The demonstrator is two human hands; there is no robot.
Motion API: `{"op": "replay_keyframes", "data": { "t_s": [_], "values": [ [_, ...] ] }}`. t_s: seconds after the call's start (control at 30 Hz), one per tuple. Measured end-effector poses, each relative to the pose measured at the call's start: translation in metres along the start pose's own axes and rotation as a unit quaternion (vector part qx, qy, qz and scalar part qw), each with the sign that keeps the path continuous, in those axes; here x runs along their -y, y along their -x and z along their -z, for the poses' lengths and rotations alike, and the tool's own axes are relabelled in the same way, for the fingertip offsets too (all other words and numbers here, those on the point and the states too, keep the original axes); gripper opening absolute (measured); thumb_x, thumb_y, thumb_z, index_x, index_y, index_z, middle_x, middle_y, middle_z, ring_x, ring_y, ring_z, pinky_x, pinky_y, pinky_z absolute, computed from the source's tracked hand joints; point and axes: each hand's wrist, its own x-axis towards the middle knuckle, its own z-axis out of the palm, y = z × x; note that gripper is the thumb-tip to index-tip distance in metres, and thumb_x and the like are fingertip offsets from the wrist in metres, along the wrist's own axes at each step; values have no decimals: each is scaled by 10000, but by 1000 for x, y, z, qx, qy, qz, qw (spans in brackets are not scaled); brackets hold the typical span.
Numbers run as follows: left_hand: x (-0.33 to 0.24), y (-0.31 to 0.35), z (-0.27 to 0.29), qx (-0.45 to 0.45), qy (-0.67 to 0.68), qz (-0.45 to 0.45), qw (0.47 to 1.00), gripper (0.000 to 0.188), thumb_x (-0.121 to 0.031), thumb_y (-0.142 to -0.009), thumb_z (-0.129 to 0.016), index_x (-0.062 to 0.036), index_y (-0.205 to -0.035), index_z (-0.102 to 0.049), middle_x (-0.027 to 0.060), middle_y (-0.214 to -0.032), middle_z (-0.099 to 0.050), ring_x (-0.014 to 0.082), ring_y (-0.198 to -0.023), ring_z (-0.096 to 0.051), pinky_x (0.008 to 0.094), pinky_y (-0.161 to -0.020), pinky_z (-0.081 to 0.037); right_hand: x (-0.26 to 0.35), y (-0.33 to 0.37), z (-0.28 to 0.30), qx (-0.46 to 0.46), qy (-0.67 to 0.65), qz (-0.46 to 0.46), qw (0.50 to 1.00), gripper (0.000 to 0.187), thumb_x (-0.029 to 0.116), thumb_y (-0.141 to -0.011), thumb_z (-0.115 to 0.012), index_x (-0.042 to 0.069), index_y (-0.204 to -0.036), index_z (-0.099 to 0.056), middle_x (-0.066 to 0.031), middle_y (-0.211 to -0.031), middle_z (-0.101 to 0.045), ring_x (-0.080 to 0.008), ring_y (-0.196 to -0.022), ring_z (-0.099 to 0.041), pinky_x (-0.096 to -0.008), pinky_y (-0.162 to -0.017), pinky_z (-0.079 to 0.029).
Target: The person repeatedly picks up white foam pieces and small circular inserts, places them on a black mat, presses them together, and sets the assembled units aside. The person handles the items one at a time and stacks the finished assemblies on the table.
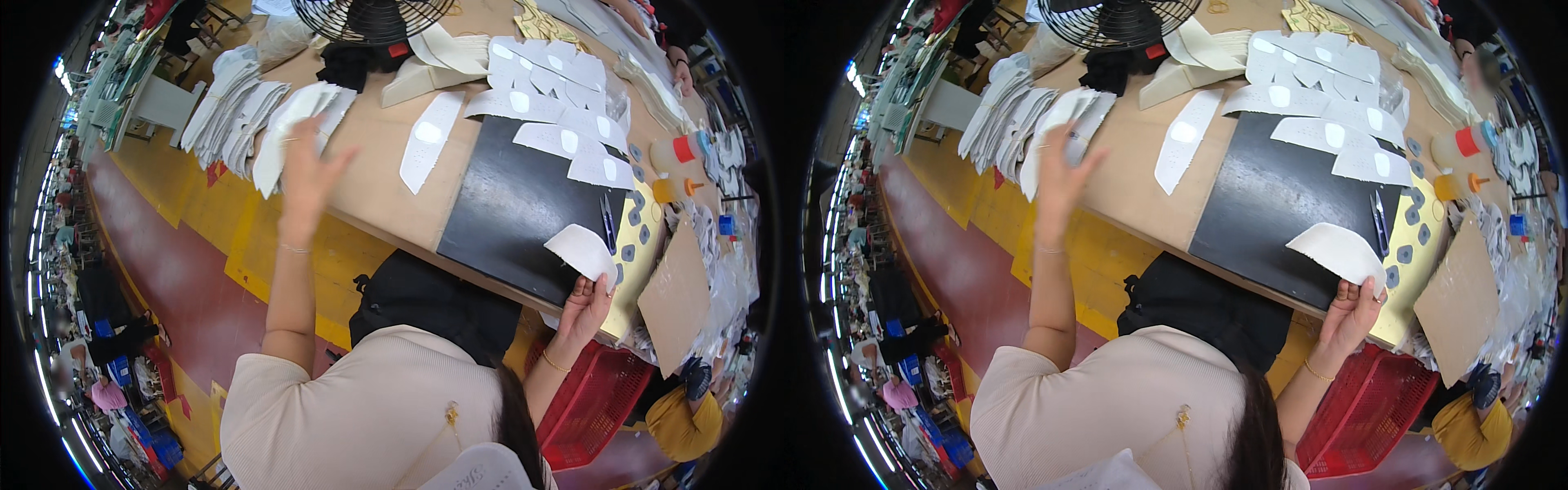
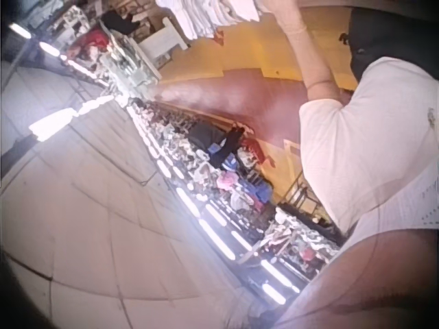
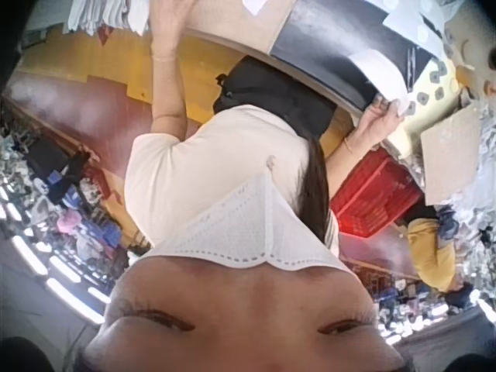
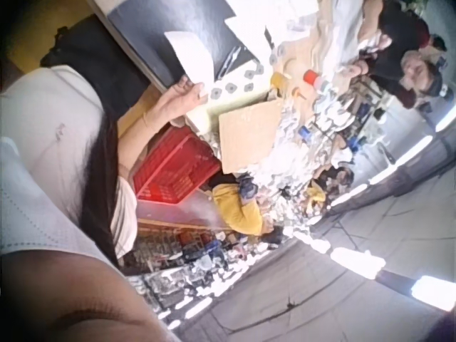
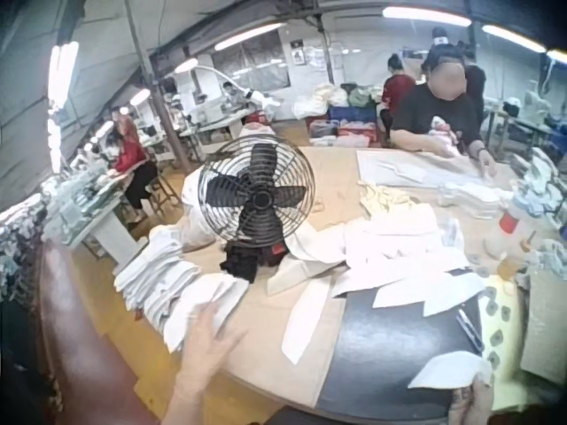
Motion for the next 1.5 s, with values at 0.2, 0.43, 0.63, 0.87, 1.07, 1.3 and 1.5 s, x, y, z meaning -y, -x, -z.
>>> {"op": "replay_keyframes", "data": {
  "t_s": [0.2,0.43,0.63,0.87,1.07,1.3,1.5],
  "values": [
    [-52,16,-89,146,-51,50,987,608,-319,-705,-869,18,-1138,-607,208,-1085,-588,368,-1058,-579,429,-931,-464,0,3,1,11,-10,2,1000,202,92,-997,-563,56,-1191,-518,-108,-1093,-679,-166,-870,-706,-267,-711,-608],
    [-33,12,-102,187,207,159,947,392,-116,-732,-841,-4,-1024,-605,136,-990,-642,217,-912,-617,318,-797,-493,-2,1,9,21,-98,-32,994,212,59,-982,-571,38,-1194,-577,-94,-1102,-696,-161,-912,-703,-287,-769,-615],
    [-112,-19,-18,212,411,91,882,373,-17,-864,-715,20,-1219,-606,57,-1017,-644,113,-915,-612,241,-808,-496,15,3,14,36,-336,-163,927,208,7,-984,-525,-53,-1173,-588,-136,-1103,-686,-188,-942,-703,-264,-836,-625],
    [-222,6,21,349,543,-18,764,291,8,-884,-685,50,-1169,-645,75,-1068,-664,109,-942,-622,226,-814,-499,44,15,21,40,-389,-133,911,243,0,-981,-512,-77,-1208,-555,-180,-1149,-664,-233,-1001,-692,-284,-857,-628],
    [-174,27,-42,479,372,31,794,298,-59,-907,-664,-6,-1200,-650,77,-1117,-658,161,-911,-614,270,-818,-491,67,26,29,-37,-187,46,981,257,27,-991,-522,-56,-1233,-546,-158,-1105,-684,-207,-939,-704,-271,-790,-638],
    [-132,61,-50,379,395,-39,836,348,-206,-951,-636,2,-1230,-635,106,-1195,-632,194,-1020,-632,286,-828,-530,49,57,-28,15,87,56,995,205,69,-952,-630,53,-1088,-477,-103,-1005,-657,-170,-850,-693,-267,-713,-615],
    [-149,71,-20,486,444,179,731,199,-77,-911,-696,19,-1085,-697,68,-982,-701,112,-836,-659,220,-705,-540,20,82,-26,73,222,61,971,369,140,-889,-743,57,-1121,-468,-115,-1070,-602,-163,-945,-629,-276,-820,-530]
  ]
}}
